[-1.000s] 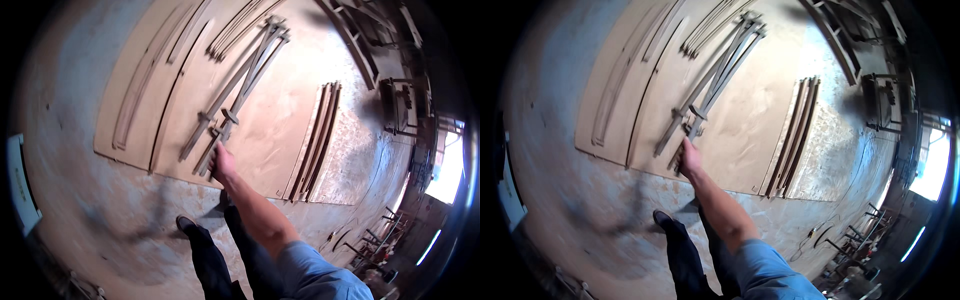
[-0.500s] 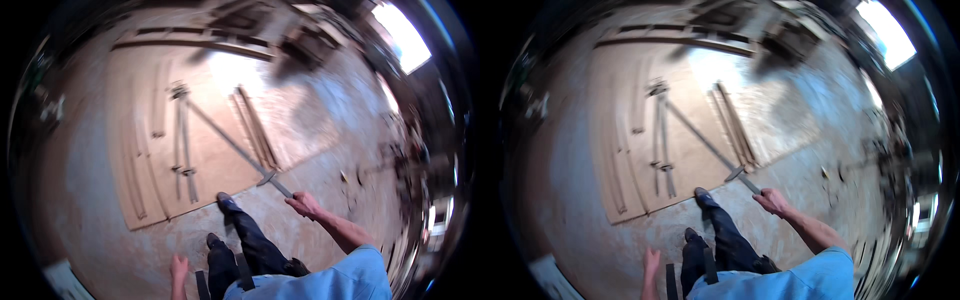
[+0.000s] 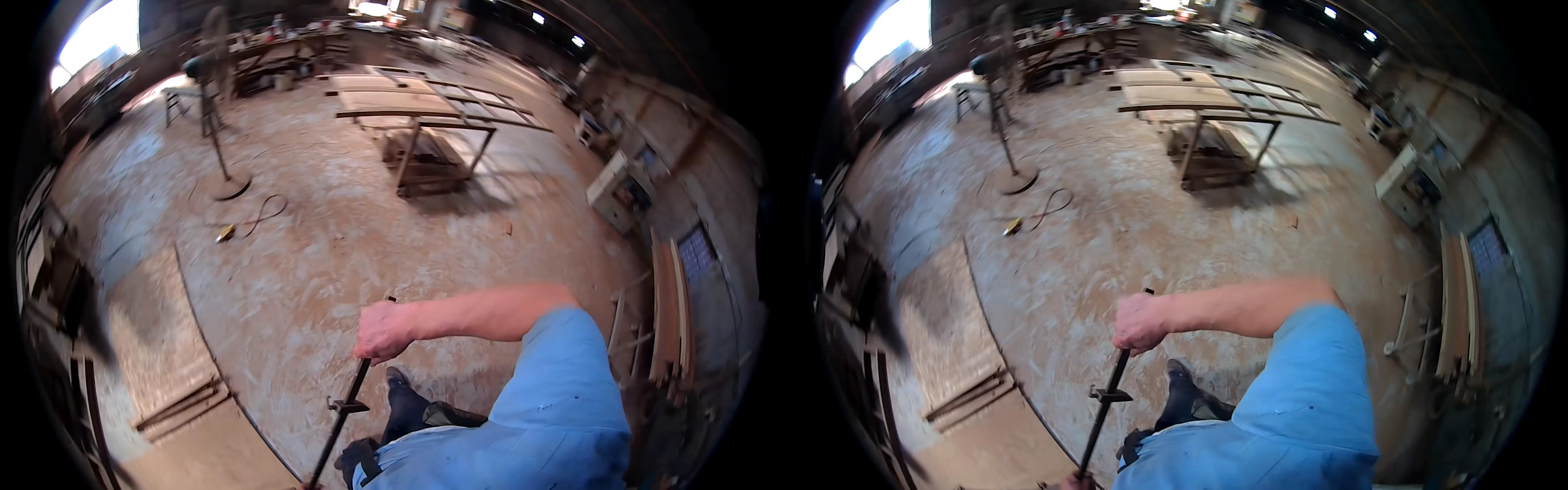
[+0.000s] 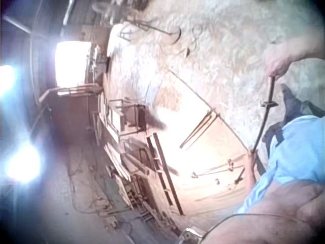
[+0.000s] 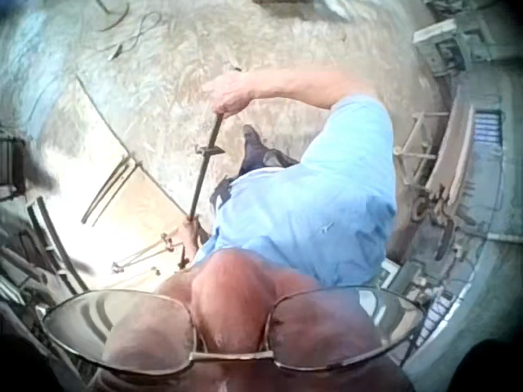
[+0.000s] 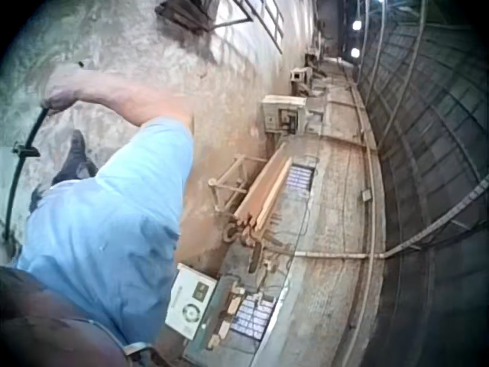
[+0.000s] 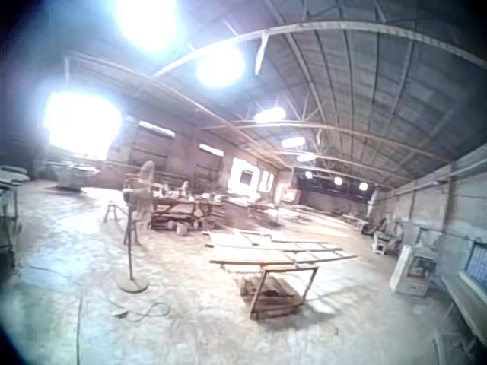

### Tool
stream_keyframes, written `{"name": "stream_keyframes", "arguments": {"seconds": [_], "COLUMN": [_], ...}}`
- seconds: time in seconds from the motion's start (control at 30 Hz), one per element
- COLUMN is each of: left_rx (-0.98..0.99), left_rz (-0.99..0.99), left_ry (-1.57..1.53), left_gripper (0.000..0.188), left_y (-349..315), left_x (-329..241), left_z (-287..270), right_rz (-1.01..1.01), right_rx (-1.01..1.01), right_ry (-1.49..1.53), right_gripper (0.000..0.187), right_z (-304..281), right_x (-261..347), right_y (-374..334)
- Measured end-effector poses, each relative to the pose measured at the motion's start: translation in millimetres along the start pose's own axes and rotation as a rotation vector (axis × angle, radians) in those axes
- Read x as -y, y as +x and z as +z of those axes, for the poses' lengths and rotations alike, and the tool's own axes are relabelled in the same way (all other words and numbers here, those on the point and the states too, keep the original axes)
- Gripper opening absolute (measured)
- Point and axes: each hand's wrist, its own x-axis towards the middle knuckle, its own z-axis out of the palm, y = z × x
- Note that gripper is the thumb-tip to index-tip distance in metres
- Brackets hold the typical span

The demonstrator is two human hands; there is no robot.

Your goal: The person assembles a wooden chair frame by hand, using a chisel to align joints and a metal bar clamp to secure the structure. They repeatedly position the frame, insert the clamp, and tighten it to hold the pieces together.

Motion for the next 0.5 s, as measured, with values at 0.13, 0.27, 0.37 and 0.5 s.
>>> {"name": "stream_keyframes", "arguments": {"seconds": [0.13,0.27,0.37,0.5], "left_rx": [0.281,0.398,0.370,0.212], "left_rz": [0.066,0.041,-0.087,0.055], "left_ry": [0.083,0.039,-0.014,0.120], "left_gripper": [0.043,0.042,0.043,0.042], "left_y": [58.8,105.4,155.2,230.4], "left_x": [-104.8,-220.6,-312.7,-384.9], "left_z": [25.2,31.5,31.4,39.1], "right_rz": [0.239,0.388,0.502,0.865], "right_rx": [-0.027,-0.421,-0.899,-0.803], "right_ry": [0.070,0.027,0.220,0.661], "right_gripper": [0.021,0.022,0.021,0.022], "right_z": [70.1,119.1,119.9,162.9], "right_x": [-87.9,-165.4,-208.0,-250.0], "right_y": [-102.4,-194.4,-242.1,-315.8]}}
